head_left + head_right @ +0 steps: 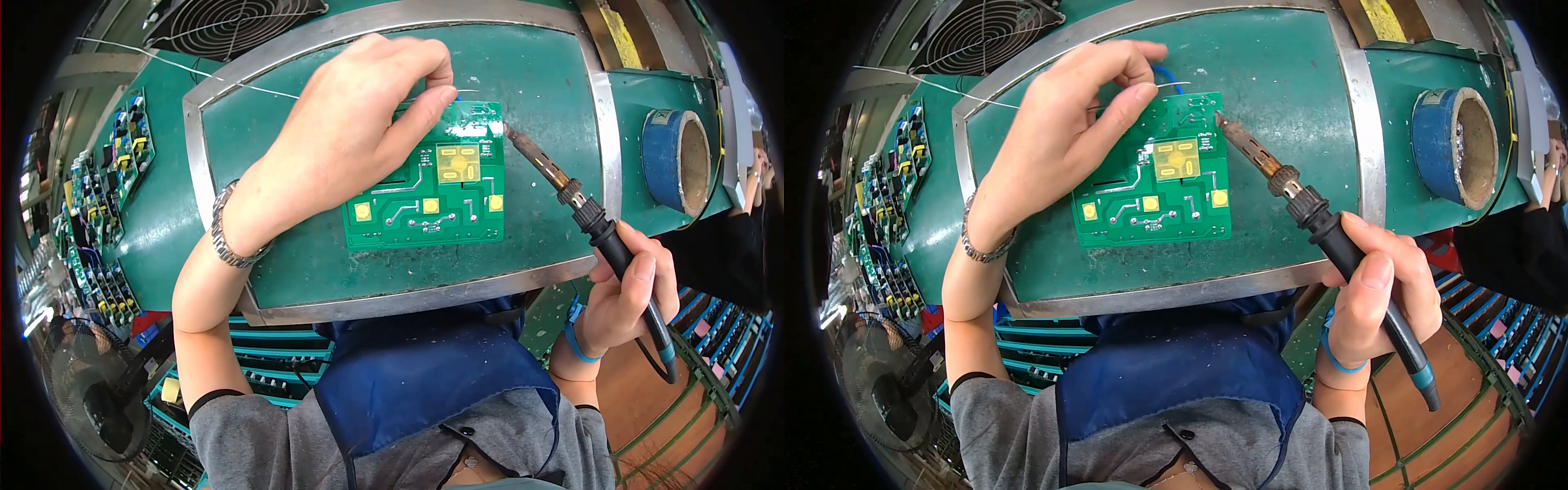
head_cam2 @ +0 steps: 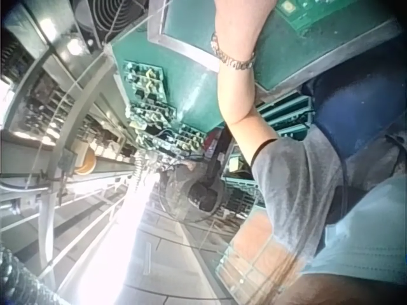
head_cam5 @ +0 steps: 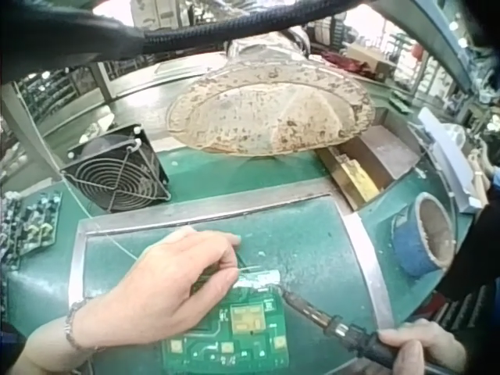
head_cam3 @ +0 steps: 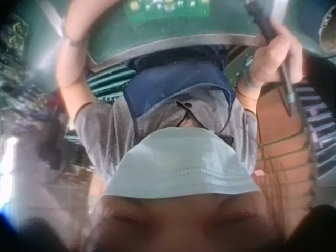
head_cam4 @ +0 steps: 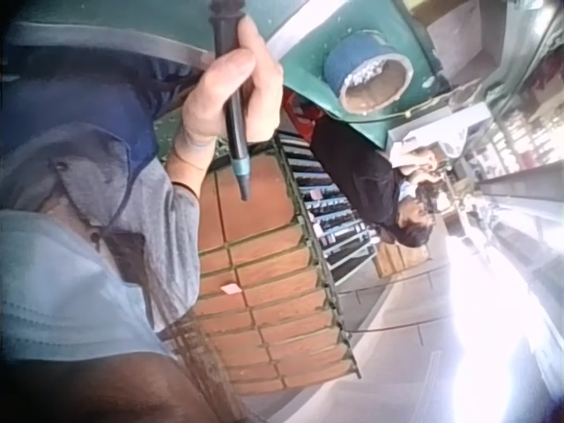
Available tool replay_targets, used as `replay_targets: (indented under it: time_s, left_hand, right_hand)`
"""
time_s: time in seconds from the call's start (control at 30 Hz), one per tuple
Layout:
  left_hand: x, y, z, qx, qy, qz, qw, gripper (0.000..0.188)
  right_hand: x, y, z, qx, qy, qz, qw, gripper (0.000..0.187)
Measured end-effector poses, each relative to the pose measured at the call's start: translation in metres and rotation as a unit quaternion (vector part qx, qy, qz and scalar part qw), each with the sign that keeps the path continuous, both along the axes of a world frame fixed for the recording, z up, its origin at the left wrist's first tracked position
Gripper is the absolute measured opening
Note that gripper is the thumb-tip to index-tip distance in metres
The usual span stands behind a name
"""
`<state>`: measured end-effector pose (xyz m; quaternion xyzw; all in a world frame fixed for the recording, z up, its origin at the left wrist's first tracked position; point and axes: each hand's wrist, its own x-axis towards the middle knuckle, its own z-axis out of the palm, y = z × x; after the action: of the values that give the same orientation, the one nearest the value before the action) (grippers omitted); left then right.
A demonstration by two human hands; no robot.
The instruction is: The person solders components onto circuit boards using a soldering iron and solder wire, flipping the boards to solder different points before placing the completed boards onto a conveyor belt.
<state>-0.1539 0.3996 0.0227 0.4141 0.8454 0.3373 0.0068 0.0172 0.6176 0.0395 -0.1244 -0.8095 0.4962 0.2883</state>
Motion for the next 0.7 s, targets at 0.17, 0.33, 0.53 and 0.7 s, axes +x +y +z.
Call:
replay_targets:
  time_s: [0.17, 0.33, 0.53, 0.7]
  left_hand:
    - [0.018, -0.02, 0.029, 0.024, -0.115, 0.044, 0.992, 0.005]
    - [0.037, -0.03, 0.02, 0.047, -0.171, 0.052, 0.983, 0.013]
    - [0.016, -0.017, 0.007, 0.085, -0.098, 0.026, 0.991, 0.009]
    - [-0.001, -0.002, -0.008, -0.055, 0.005, -0.01, 0.998, 0.014]
  right_hand:
    - [0.001, 0.0, -0.002, -0.014, 0.017, 0.019, 1.0, 0.03]
    - [-0.011, -0.004, -0.006, 0.02, -0.026, -0.003, 0.999, 0.034]
    - [-0.016, -0.006, -0.007, 0.006, -0.034, -0.006, 0.999, 0.034]
    - [-0.016, -0.008, -0.006, 0.011, -0.031, -0.003, 0.999, 0.034]
